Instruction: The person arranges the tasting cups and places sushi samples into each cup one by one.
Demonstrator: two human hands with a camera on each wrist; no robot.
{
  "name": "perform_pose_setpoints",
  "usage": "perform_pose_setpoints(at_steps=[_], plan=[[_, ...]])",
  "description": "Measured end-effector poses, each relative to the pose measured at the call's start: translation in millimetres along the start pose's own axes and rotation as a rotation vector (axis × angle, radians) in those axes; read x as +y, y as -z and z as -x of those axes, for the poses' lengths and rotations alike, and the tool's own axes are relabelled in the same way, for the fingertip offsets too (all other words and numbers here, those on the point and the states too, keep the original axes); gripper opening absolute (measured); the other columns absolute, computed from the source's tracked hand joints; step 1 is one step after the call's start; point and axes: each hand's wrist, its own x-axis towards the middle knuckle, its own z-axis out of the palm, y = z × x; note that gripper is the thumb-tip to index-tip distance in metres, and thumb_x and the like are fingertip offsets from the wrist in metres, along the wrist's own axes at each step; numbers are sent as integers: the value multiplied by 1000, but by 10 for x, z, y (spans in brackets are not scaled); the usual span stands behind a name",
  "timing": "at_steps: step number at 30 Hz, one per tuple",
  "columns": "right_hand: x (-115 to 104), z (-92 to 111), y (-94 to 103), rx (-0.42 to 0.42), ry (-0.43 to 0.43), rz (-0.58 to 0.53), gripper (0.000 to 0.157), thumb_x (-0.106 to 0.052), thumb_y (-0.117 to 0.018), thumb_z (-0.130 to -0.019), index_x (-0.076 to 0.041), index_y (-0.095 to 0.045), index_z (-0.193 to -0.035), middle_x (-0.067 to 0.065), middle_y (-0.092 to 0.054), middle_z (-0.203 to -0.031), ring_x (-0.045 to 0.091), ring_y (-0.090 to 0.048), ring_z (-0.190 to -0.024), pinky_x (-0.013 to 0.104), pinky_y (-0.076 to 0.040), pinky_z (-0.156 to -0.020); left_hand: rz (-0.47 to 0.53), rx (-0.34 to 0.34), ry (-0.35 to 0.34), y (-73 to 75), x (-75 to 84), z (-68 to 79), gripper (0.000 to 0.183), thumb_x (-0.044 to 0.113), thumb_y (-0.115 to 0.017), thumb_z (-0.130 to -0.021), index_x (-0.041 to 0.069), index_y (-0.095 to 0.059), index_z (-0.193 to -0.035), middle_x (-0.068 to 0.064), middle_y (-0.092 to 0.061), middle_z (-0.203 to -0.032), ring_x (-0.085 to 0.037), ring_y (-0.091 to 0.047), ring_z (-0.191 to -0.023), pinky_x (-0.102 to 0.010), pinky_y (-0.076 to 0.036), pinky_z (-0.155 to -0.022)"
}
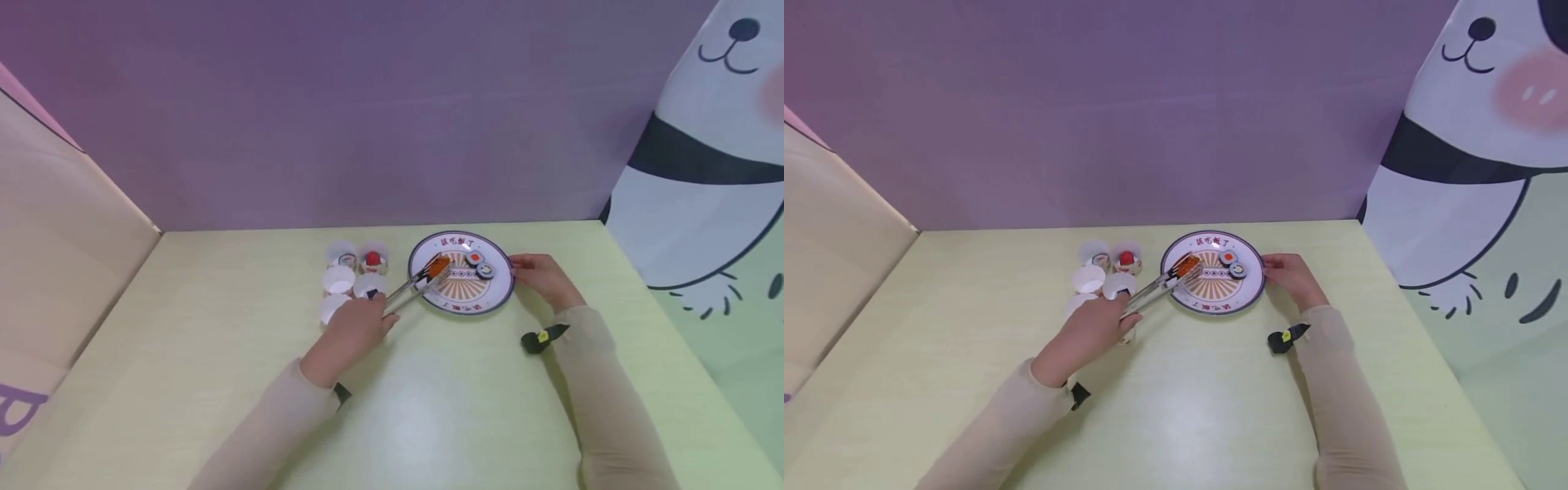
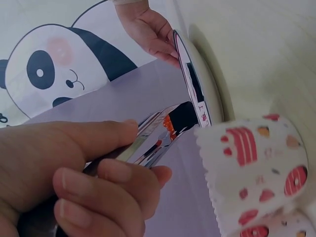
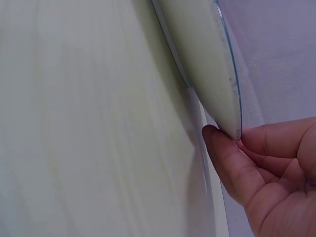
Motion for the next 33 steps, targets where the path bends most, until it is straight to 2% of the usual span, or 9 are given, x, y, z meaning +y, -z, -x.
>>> perform_pose_setpoints(at_steps=[3,6,9,13,17,22,25,28,33], plan=[[8,5,4,0,14,-7,42,-3,-47,-95,13,-40,-133,31,-45,-133,20,-53,-106,19,-45,-85,4,24,3,22,-67,56,37,39,-57,-93,3,-57,-104,-12,-58,-69,-28,-58,-59,-37,-45,-48],[13,1,0,-2,21,-14,42,-2,-47,-94,13,-41,-133,32,-46,-132,14,-54,-101,15,-45,-82,12,36,-1,38,-141,110,36,37,-57,-93,2,-57,-102,-13,-59,-71,-29,-59,-62,-38,-47,-51],[5,-4,-4,-1,4,-11,42,-2,-47,-95,12,-40,-134,31,-45,-133,20,-53,-106,21,-46,-88,22,41,2,62,-211,152,38,37,-57,-94,0,-57,-105,-15,-61,-76,-31,-61,-67,-41,-49,-55],[-8,-11,-3,2,-25,-5,43,-3,-45,-96,11,-38,-136,30,-43,-136,31,-48,-118,34,-44,-97,36,33,15,90,-299,202,48,37,-55,-95,-4,-54,-121,-18,-63,-81,-33,-62,-70,-42,-50,-60],[-12,1,-2,-1,-12,-1,43,-2,-45,-96,12,-37,-136,31,-42,-136,33,-46,-120,30,-44,-96,37,19,38,122,-394,269,48,35,-55,-95,-4,-52,-123,-15,-60,-72,-27,-56,-61,-37,-47,-54],[14,32,11,4,34,-5,42,-1,-47,-95,14,-39,-133,33,-44,-133,11,-56,-98,15,-46,-83,29,47,33,181,-493,374,40,33,-56,-95,-4,-53,-110,-9,-49,-61,-21,-46,-52,-31,-38,-46],[32,27,14,1,66,-27,42,-1,-48,-94,16,-39,-132,35,-43,-132,-6,-51,-85,11,-45,-78,32,62,38,196,-562,432,35,32,-56,-95,-2,-53,-104,-8,-48,-60,-20,-44,-51,-30,-36,-45],[37,4,12,-10,78,-56,42,0,-46,-95,17,-38,-132,36,-42,-133,-9,-51,-83,11,-45,-78,29,73,45,197,-641,479,29,30,-56,-95,2,-50,-94,-7,-46,-59,-20,-42,-50,-28,-33,-44],[38,-20,26,-19,50,-36,42,-1,-45,-95,15,-38,-133,34,-43,-133,-5,-52,-85,12,-45,-78,27,80,53,209,-728,541,29,30,-55,-96,1,-50,-94,-7,-45,-59,-19,-42,-49,-27,-33,-43]])
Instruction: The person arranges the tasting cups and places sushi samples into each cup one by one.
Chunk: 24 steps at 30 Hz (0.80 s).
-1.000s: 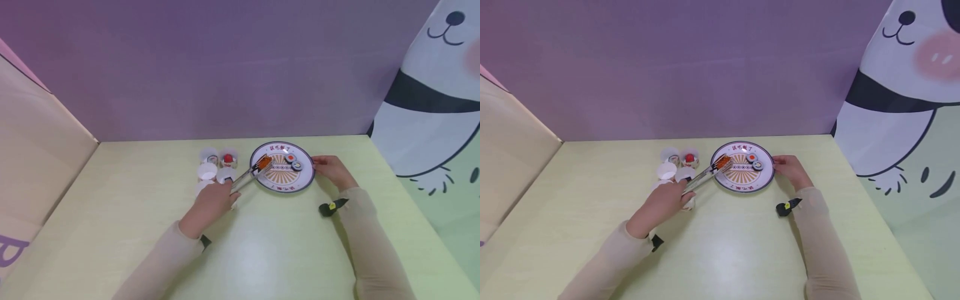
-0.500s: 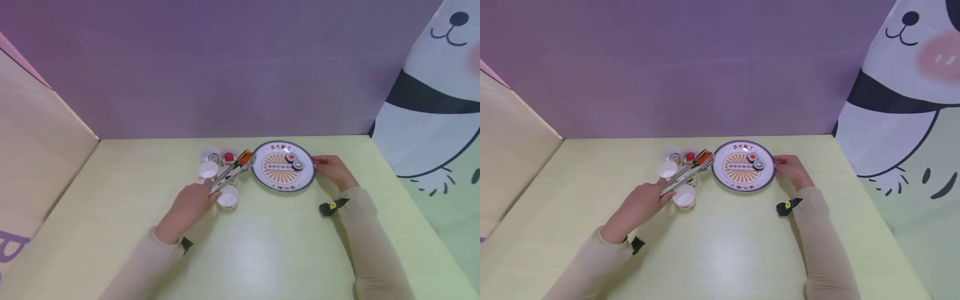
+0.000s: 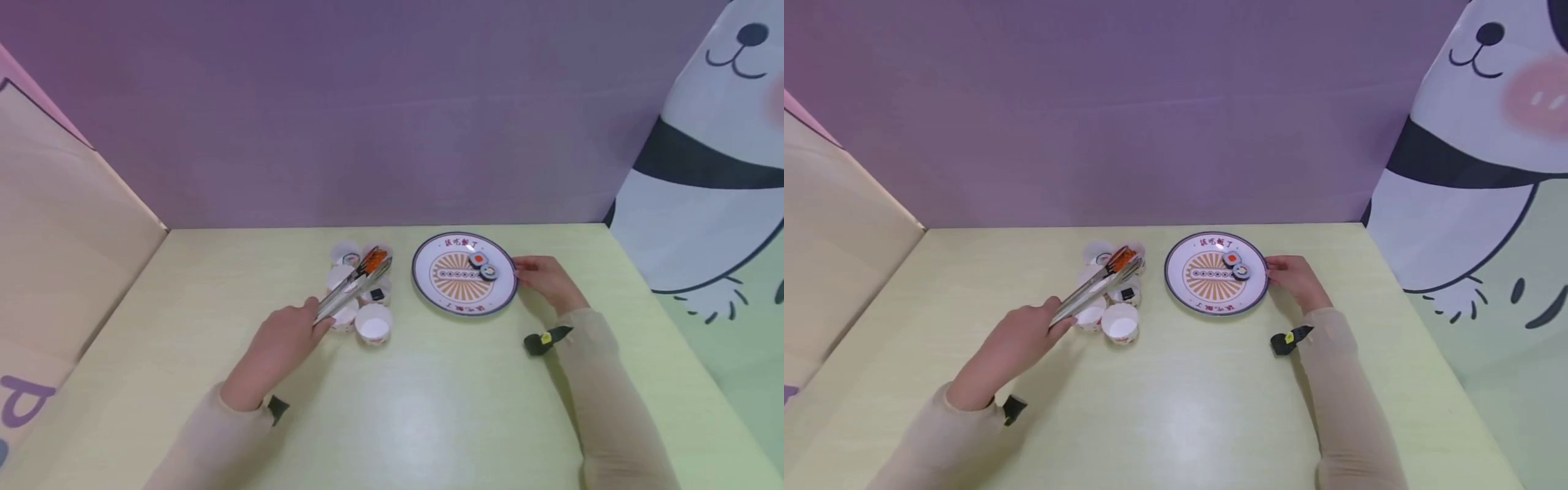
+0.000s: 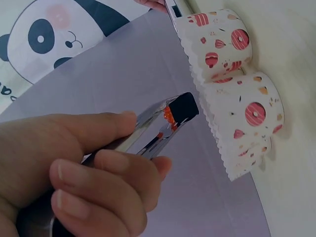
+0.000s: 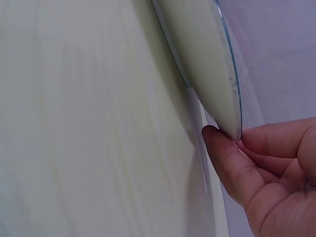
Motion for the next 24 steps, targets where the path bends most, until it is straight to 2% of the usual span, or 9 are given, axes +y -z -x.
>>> perform_pose_setpoints(at_steps=[9,16,24], plan=[[10,-29,-1,3,-35,36,42,-2,-46,-96,12,-39,-135,31,-44,-135,1,-52,-91,13,-46,-79,0,45,11,49,-131,104,30,29,-56,-95,0,-49,-91,-7,-43,-56,-18,-39,-47,-28,-32,-42],[-11,4,-6,-7,-40,32,43,-3,-46,-96,13,-38,-135,32,-42,-136,12,-53,-102,14,-46,-82,28,45,28,60,-213,192,30,28,-56,-94,0,-48,-89,-7,-42,-57,-19,-39,-48,-29,-32,-43],[-16,1,-5,-9,-39,35,43,-3,-45,-96,12,-37,-136,31,-41,-136,24,-50,-114,14,-46,-83,9,38,57,64,-323,255,31,30,-56,-95,0,-48,-91,-7,-42,-57,-20,-39,-48,-30,-32,-43]])
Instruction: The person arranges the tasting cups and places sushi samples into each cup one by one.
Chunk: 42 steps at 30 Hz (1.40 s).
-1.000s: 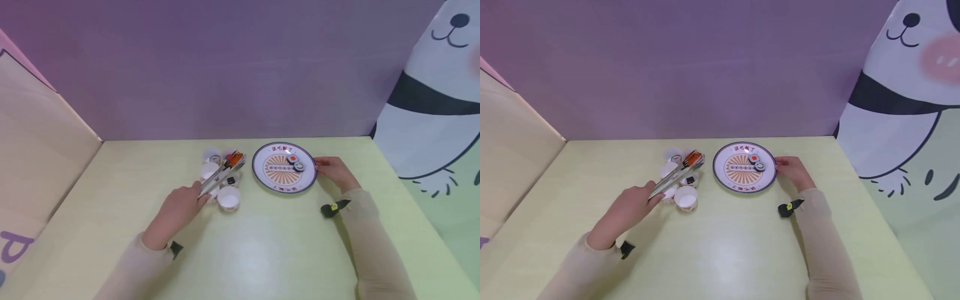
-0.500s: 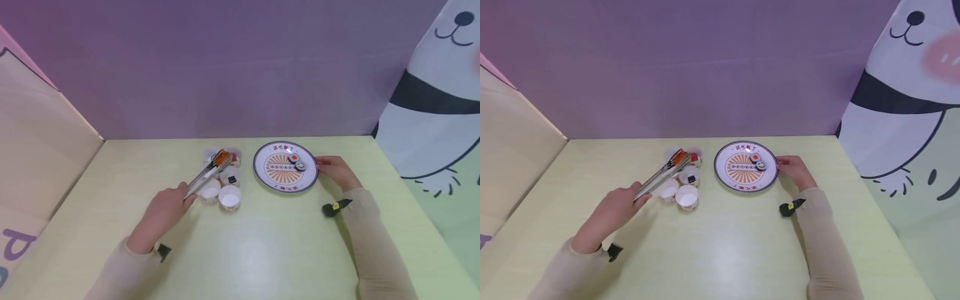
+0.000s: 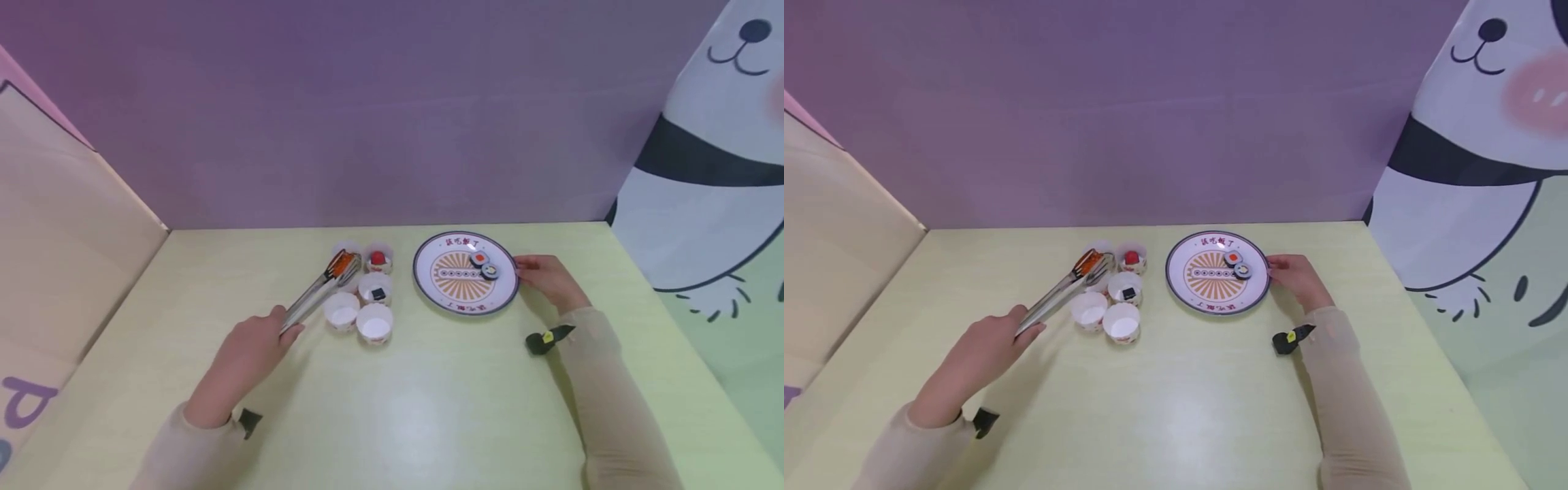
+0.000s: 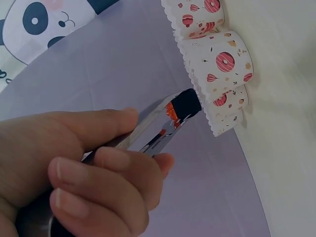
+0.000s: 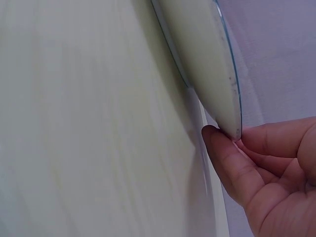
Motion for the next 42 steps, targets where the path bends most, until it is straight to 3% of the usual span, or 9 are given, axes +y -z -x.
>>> perform_pose_setpoints(at_steps=[8,18,28,34,42], plan=[[-1,-16,-1,1,-17,-8,43,-3,-45,-97,12,-37,-136,31,-41,-137,28,-49,-117,20,-46,-88,13,-32,9,14,-13,32,32,30,-55,-95,-1,-49,-94,-7,-43,-57,-20,-41,-48,-31,-33,-44],[-16,-9,-1,3,-48,6,43,-4,-44,-97,11,-36,-137,30,-40,-138,35,-44,-123,37,-41,-100,14,-15,7,-44,-17,12,32,29,-55,-95,-2,-50,-95,-7,-43,-57,-19,-41,-48,-30,-34,-44],[-29,-27,5,8,-49,-24,44,-3,-45,-97,10,-35,-138,29,-40,-139,33,-44,-124,26,-45,-94,2,2,-7,-11,-13,-3,31,27,-58,-94,-2,-49,-91,-7,-42,-56,-20,-40,-49,-31,-34,-45],[-21,-20,5,10,-48,-25,44,-4,-45,-97,10,-36,-137,30,-40,-139,32,-44,-123,30,-43,-97,-5,12,-24,-24,-24,-10,30,26,-58,-93,-3,-50,-91,-7,-41,-56,-19,-39,-48,-30,-33,-44],[-4,0,3,9,-18,-2,44,-5,-46,-96,12,-38,-136,31,-42,-136,28,-49,-117,22,-46,-90,-10,5,-20,-36,-25,-4,32,27,-57,-94,-5,-51,-94,-7,-42,-56,-19,-40,-48,-31,-34,-44]])
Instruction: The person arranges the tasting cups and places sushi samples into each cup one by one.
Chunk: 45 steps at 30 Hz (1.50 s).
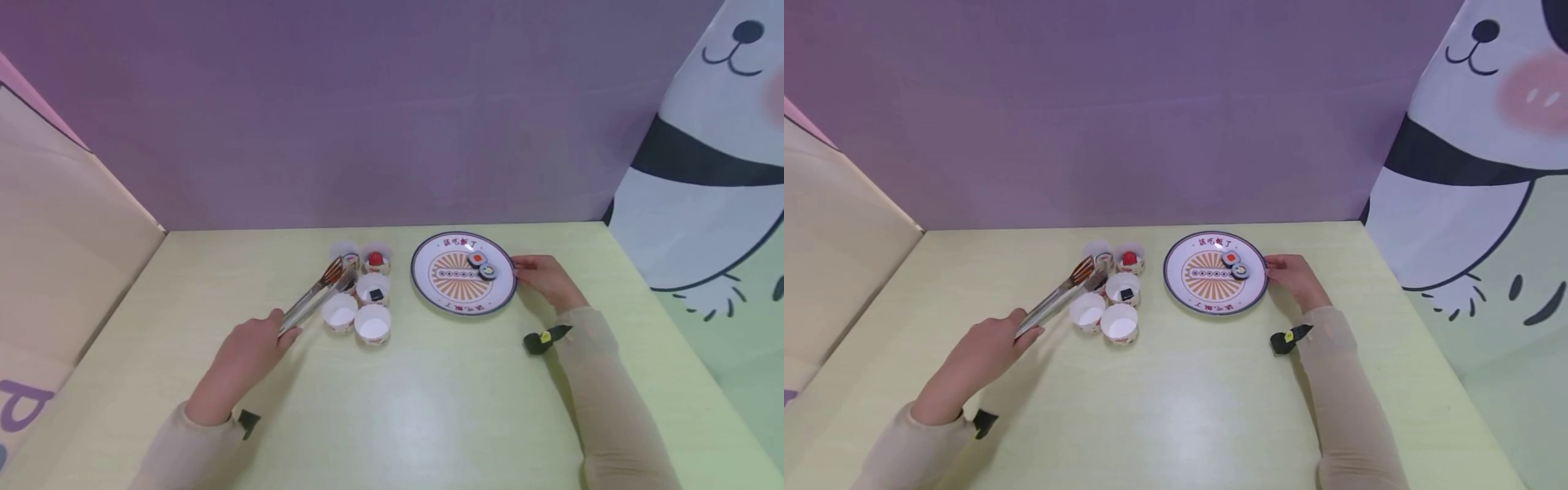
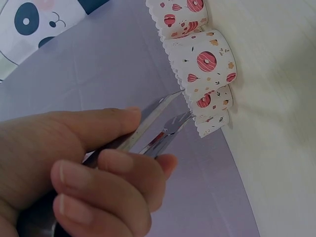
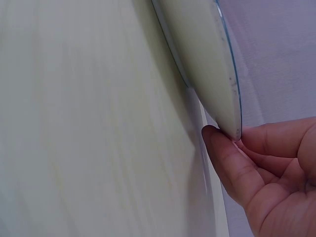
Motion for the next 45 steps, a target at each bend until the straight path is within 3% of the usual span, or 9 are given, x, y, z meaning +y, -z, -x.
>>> perform_pose_setpoints(at_steps=[7,16,24,29,33,38,42,45], plan=[[-11,-4,-6,6,-34,-18,44,-4,-45,-96,9,-37,-137,29,-41,-138,31,-45,-122,31,-43,-97,0,7,-3,5,10,5,31,26,-57,-93,-4,-51,-93,-6,-41,-56,-19,-39,-48,-30,-33,-43],[15,-3,-15,14,-20,-21,43,-3,-46,-96,11,-38,-136,30,-43,-137,23,-51,-112,17,-47,-85,10,-3,6,2,5,19,31,27,-57,-94,-4,-50,-93,-7,-42,-57,-19,-39,-48,-30,-33,-44],[19,6,-24,10,3,-47,43,-1,-46,-96,13,-37,-136,32,-41,-137,13,-53,-105,16,-47,-85,26,-20,28,20,16,34,31,28,-56,-94,-2,-49,-93,-8,-43,-58,-20,-40,-50,-31,-34,-45],[15,16,-34,12,12,-48,43,0,-46,-95,14,-37,-135,33,-41,-136,1,-52,-93,14,-46,-82,15,5,13,13,43,17,32,28,-57,-94,-2,-48,-92,-8,-43,-57,-20,-40,-49,-31,-34,-44],[10,15,-46,11,-5,-46,43,0,-45,-96,13,-37,-135,32,-41,-136,11,-53,-102,18,-47,-87,18,13,7,12,83,8,32,28,-58,-93,-2,-48,-92,-8,-43,-57,-20,-40,-48,-31,-34,-43],[-10,5,-51,7,-34,-35,43,-2,-44,-97,11,-37,-137,29,-41,-138,30,-46,-121,32,-43,-99,30,-18,21,11,141,-18,32,29,-57,-94,-2,-47,-92,-8,-43,-58,-20,-40,-49,-30,-33,-43],[-21,-1,-38,9,-44,-24,43,-3,-44,-97,10,-37,-137,29,-41,-138,33,-44,-122,39,-40,-102,33,-43,35,5,202,-70,34,31,-56,-94,-3,-47,-95,-9,-45,-59,-21,-42,-50,-30,-35,-44],[-24,0,-34,16,-31,-11,42,-3,-44,-97,10,-38,-136,29,-43,-137,31,-47,-118,35,-43,-98,28,-62,38,-4,258,-120,37,32,-55,-95,-4,-47,-97,-10,-47,-61,-22,-44,-51,-32,-37,-45]])
